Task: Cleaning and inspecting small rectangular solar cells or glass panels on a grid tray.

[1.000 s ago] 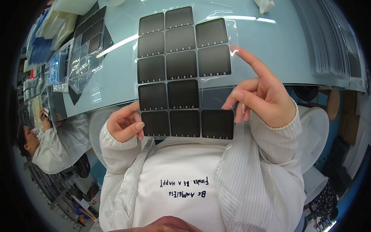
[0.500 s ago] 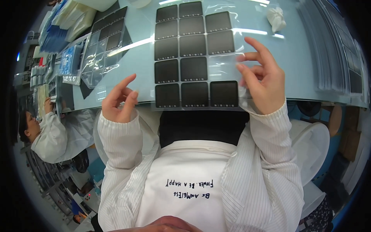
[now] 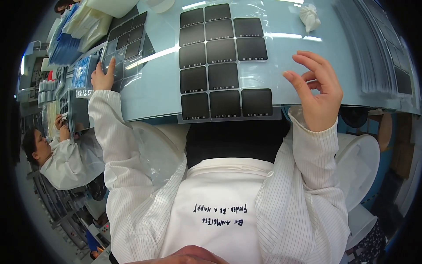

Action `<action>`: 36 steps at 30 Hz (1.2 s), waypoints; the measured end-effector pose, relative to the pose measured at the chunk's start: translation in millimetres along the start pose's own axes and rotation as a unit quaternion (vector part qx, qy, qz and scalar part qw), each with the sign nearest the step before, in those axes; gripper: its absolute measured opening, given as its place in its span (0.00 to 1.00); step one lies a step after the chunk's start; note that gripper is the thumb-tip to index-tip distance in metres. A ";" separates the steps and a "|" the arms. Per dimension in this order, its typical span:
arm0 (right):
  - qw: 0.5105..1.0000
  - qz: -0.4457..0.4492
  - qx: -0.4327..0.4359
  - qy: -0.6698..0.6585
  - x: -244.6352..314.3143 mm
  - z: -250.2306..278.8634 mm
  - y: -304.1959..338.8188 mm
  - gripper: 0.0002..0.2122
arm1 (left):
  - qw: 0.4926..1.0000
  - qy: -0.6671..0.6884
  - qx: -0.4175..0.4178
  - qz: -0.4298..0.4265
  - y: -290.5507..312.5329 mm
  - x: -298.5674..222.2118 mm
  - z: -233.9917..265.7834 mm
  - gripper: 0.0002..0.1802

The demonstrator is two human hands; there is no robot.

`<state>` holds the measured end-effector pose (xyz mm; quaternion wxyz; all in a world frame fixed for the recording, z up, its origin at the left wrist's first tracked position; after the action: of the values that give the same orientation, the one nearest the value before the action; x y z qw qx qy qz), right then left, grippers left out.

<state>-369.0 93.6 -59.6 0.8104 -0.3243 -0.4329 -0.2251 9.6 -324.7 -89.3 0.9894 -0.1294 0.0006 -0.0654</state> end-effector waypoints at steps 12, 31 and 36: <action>0.997 -0.045 -0.026 -0.060 0.4 16.8 7.2 0.09 | 0.792 0.570 0.207 0.074 22.5 16.9 24.7 0.27; 0.940 0.139 0.166 -0.262 128.5 -56.2 11.9 0.26 | 0.581 0.594 0.466 -0.302 227.5 -135.6 183.8 0.54; 0.944 0.014 0.229 -0.238 97.9 -82.9 26.0 0.27 | 0.508 0.603 0.573 -0.226 247.7 -166.8 157.8 0.52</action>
<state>-254.8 43.6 -19.5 0.7394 -0.1799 -0.6483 -0.0249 -120.9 -25.4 -2.8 0.5616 0.5401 0.5299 -0.3348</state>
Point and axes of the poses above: each hand's wrist, its own y-axis away from the middle knuckle, its own z-axis out of the back of the hand, x = y × z, the point moved 10 cm from there along -y, towards the middle knuckle, and after that the axes turned 5 degrees about -y, right-handed, at the moved point
